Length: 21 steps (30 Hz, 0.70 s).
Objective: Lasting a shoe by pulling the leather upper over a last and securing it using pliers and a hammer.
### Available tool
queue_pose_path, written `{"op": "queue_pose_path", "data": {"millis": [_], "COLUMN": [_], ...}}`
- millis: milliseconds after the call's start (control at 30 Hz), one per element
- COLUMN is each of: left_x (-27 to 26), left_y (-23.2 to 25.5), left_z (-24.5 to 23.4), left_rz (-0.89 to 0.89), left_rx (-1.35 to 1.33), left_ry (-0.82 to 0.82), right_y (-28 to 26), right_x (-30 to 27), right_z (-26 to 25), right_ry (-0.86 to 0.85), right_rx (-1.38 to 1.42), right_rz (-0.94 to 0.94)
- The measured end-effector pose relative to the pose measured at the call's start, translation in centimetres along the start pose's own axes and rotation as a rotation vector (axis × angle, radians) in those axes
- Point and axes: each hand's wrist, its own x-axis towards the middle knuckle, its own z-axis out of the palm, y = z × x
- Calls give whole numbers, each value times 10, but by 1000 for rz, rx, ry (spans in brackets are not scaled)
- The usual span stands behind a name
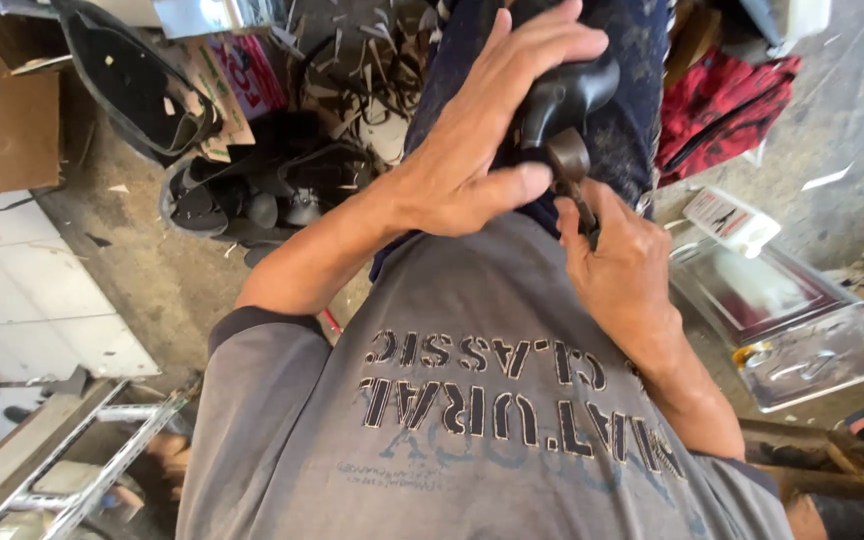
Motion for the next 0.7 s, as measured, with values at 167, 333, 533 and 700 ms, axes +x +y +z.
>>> {"op": "queue_pose_path", "data": {"millis": [167, 333, 533, 700], "left_x": [1, 0, 7, 6], "left_y": [21, 17, -1, -2], "left_z": [18, 13, -6, -24], "left_rz": [-210, -188, -59, -91], "left_rx": [-91, -120, -28, 117], "left_ry": [318, 308, 263, 317], "right_y": [-4, 2, 8, 12], "right_x": [5, 6, 28, 48], "right_z": [5, 7, -19, -31], "right_ry": [54, 32, -172, -241], "right_rx": [15, -14, -40, 82], "right_rz": [-53, -50, -141, -184]}}
